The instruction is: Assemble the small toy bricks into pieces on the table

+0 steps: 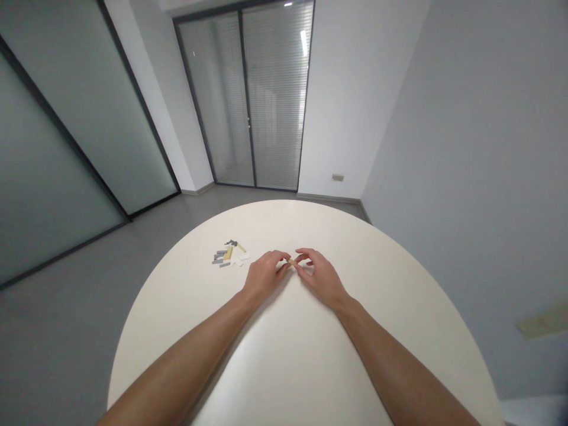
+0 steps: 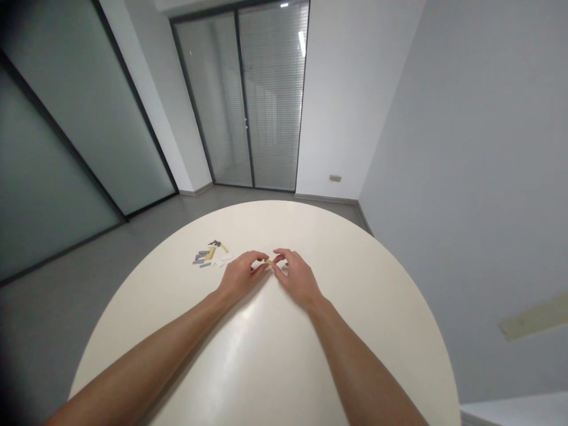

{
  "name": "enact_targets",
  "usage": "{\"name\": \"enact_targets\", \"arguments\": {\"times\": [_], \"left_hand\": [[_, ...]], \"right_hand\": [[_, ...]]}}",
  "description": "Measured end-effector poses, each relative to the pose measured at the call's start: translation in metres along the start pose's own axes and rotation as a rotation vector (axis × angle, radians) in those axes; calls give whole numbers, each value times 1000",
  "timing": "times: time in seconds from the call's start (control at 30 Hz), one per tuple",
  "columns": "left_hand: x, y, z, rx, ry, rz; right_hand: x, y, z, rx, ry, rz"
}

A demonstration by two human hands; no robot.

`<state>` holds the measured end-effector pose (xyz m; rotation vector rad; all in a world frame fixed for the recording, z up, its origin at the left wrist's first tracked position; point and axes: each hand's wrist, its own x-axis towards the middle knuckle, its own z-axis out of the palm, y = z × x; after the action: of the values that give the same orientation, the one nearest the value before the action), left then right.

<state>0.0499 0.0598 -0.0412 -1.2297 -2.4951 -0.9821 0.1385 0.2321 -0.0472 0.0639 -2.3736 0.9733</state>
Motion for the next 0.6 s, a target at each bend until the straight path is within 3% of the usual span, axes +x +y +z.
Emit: {"name": "enact_targets", "arguments": {"times": [0.6], "left_hand": [[0, 11, -8, 35, -8, -61]], "right_hand": [[1, 2, 0, 45, 49, -23]]}}
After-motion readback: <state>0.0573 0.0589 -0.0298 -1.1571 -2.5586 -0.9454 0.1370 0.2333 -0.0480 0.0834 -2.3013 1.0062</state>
